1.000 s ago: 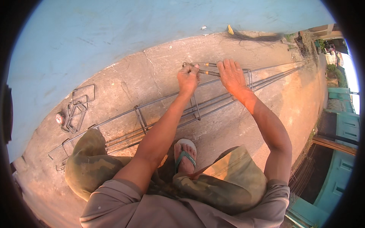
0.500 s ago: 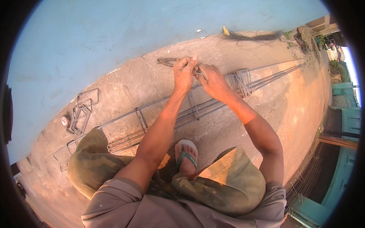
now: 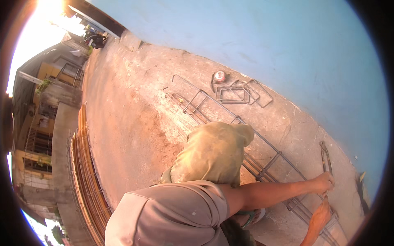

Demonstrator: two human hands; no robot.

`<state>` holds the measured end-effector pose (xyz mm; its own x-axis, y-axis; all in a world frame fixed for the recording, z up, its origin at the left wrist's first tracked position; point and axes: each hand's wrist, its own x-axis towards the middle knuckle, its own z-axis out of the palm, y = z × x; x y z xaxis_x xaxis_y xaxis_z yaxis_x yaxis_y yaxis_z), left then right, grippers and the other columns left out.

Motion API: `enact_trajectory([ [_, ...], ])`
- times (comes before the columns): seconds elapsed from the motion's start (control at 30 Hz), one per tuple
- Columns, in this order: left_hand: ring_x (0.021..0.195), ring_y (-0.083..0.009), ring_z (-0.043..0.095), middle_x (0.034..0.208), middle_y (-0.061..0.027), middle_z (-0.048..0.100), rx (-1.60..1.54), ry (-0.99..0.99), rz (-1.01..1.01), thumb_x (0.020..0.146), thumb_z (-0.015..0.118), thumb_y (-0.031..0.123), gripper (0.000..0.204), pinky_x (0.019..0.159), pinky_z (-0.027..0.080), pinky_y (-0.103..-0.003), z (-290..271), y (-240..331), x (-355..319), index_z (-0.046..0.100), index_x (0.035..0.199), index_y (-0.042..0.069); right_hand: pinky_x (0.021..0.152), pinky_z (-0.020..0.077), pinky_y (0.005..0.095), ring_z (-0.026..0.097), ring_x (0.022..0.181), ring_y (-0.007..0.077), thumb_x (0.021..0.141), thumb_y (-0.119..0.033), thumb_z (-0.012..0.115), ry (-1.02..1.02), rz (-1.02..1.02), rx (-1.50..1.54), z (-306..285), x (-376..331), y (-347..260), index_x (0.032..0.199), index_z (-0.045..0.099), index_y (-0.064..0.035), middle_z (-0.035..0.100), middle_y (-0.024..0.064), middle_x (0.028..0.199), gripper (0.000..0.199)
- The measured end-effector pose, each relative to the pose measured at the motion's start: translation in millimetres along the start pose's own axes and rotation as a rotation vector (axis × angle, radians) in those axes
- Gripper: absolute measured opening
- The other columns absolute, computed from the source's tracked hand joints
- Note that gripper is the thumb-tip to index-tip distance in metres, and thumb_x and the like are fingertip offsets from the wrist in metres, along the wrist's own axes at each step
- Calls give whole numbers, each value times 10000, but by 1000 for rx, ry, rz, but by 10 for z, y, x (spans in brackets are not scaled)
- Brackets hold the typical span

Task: The person sits on the ground and ties a rebar cage using wire and pliers. They wrap wire around intersections of the rebar bars and twist it with pliers to secure the structure.

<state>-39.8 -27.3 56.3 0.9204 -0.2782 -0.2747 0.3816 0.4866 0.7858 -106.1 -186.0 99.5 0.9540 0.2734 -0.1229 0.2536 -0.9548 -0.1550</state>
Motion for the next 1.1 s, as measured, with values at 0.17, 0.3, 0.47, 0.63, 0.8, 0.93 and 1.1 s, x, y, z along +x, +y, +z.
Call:
enact_trajectory([
  [0.17,454,-169,503,661,-126,607,-104,31,-99,793,668,26,55,365,340,-301,-229,-280,80,659,767,-22,868,461,452,601,993,424,987,-114,423,-154,100,2,-177,-42,-484,1233,579,81,636,284,1093,351],
  [0.3,514,-145,471,782,-115,614,-202,-114,-289,855,607,32,83,378,328,-264,-247,-15,-133,653,863,-36,858,454,449,589,957,437,995,-114,415,-118,23,73,5,-124,-143,1223,577,100,631,298,1060,352],
  [0.47,544,-118,471,750,-69,569,-525,-196,-351,934,564,119,148,401,360,-242,-149,-338,-7,612,876,-8,842,454,419,596,907,375,998,-96,397,26,-48,319,74,-418,-135,1151,592,105,635,252,1041,319],
  [0.63,507,-91,493,688,-38,567,-529,-7,-257,984,554,248,273,393,406,-252,69,-378,-240,576,805,43,585,366,326,465,658,170,986,-132,432,17,302,865,627,-678,182,1105,617,22,525,73,783,268],
  [0.8,497,-116,558,684,-68,609,-359,-162,-127,1013,533,228,271,427,484,-268,-111,-287,-278,576,822,41,467,326,227,404,531,66,1039,-253,461,88,329,1046,168,-606,-605,1237,587,-29,478,-9,660,324],
  [0.93,588,-127,606,759,-105,636,-178,-226,-200,1009,534,187,237,488,517,-249,132,-227,-354,596,882,-3,513,343,237,390,582,51,1009,-142,518,275,426,996,157,-744,-357,1210,612,-12,454,-29,679,257],
  [1.1,661,-198,663,810,-164,676,200,-278,-239,960,625,228,286,566,528,-333,132,-307,-485,659,904,-50,501,302,231,364,581,51,987,-108,529,198,579,1273,369,-997,-323,1091,657,-1,461,-36,689,197],
])
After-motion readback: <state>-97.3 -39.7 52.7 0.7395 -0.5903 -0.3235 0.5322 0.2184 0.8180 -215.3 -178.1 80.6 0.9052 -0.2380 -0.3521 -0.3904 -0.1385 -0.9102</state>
